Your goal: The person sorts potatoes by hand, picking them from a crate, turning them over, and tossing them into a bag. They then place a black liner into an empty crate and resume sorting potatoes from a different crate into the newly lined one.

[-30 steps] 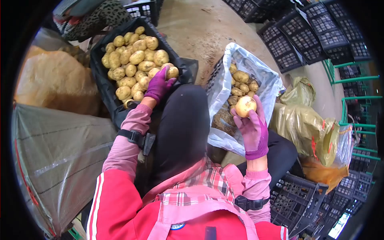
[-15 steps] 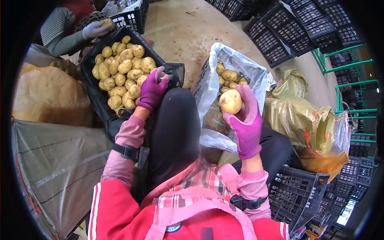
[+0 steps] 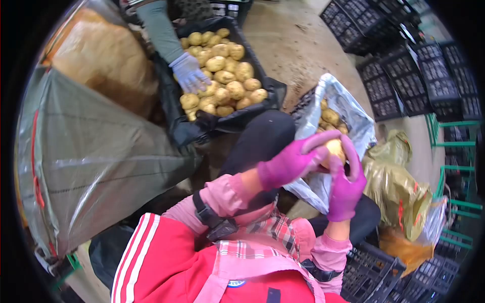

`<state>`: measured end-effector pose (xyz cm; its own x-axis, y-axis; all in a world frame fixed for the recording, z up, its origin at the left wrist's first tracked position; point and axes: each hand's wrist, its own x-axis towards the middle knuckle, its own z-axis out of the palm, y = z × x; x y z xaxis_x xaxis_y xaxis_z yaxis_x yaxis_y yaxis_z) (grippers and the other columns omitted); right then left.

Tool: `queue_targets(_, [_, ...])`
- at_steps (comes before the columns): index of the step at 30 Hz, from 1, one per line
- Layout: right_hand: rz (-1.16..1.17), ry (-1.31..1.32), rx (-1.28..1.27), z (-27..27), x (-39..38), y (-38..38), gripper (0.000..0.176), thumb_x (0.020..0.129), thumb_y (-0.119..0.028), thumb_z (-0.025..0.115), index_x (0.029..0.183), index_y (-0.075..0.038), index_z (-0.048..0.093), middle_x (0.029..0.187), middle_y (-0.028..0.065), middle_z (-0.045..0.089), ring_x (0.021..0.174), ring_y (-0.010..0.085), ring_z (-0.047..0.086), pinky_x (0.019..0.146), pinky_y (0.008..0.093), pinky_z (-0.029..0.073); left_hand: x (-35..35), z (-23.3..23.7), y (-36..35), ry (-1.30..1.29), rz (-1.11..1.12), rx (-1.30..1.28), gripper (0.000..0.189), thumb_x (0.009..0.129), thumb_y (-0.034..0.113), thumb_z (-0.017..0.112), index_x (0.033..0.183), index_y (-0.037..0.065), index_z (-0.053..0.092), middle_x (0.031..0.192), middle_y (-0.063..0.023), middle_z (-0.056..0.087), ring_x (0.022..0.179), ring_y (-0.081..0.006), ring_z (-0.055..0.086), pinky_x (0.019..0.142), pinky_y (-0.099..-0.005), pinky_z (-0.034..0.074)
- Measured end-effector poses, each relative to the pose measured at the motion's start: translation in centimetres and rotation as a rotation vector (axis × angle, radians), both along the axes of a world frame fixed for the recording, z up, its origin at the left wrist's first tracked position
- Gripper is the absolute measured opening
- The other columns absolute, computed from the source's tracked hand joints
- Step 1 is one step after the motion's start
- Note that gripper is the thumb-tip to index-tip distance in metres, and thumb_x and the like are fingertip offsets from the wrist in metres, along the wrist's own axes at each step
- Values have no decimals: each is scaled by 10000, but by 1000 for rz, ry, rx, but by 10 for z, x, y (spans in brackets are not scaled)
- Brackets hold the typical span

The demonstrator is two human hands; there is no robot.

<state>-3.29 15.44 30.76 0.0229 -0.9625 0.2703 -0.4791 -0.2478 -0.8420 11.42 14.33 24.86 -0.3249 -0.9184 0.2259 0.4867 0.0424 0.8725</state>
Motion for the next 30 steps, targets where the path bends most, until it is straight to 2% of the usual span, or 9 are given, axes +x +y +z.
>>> queue_targets(3, [-71,-218,77,-9,-4,2,353,972,-215,602,1158,84,631,1214,199,635,1139,252,602,1011,366,447,5,0,4,-183,137,-221,551,1008,291,535,1470,42,364,1300,-103,530,1164,-175,545,963,-319,486])
queue_targets(8, [-112,-295,204,-7,3,-4,416,1023,-224,488,1296,88,517,1229,202,620,1149,282,611,989,361,478,71,1,-6,159,434,219,559,983,341,581,1431,64,392,1272,-112,518,1091,-199,600,822,-305,579])
queue_targets(12, [-124,-305,248,-27,-17,0,403,1025,-175,457,1330,88,475,1275,217,589,1159,294,606,996,360,482,216,-104,-46,-588,1090,49,495,973,324,602,1366,59,462,1233,-125,546,1016,-201,616,753,-278,570])
queue_targets(15, [-150,-332,329,-35,-23,2,393,1017,-155,459,1330,83,479,1273,219,591,1159,291,606,1011,366,471,260,-133,-25,-680,826,405,457,973,307,599,1341,58,492,1246,-118,546,1022,-199,612,749,-287,564])
queue_targets(18, [-134,-288,326,-39,-22,1,393,1011,-150,460,1334,73,482,1274,212,595,1150,284,610,1011,366,463,219,-132,0,-904,652,204,465,947,333,601,1321,74,505,1211,-163,603,1122,-248,592,989,-366,447])
queue_targets(21, [-133,-214,340,-47,-31,-4,458,1024,-279,479,1352,41,486,1283,195,597,1159,267,600,999,355,463,190,-113,22,-816,768,404,457,945,307,609,1311,52,510,1173,-159,605,1151,-205,558,1010,-337,426])
queue_targets(25, [-36,-214,278,-49,1,-22,366,985,-93,500,1301,90,509,1239,215,614,1128,270,620,985,358,484,166,-160,93,-394,602,647,481,950,292,607,1295,-25,499,1200,-131,585,1086,-193,574,951,-332,465])
queue_targets(26, [7,-230,254,-46,26,-28,328,967,-66,524,1261,77,556,1209,189,635,1111,248,625,977,349,483,165,-184,115,-417,541,787,480,973,344,588,1334,48,475,1199,-114,555,1040,-237,613,737,-330,597])
queue_targets(30, [521,212,-20,-44,135,-57,517,820,-168,723,1296,-38,568,1251,154,624,1161,323,596,990,388,467,163,-128,150,-374,632,714,444,1000,314,509,1335,25,487,1180,-139,591,1037,-228,631,717,-307,593])
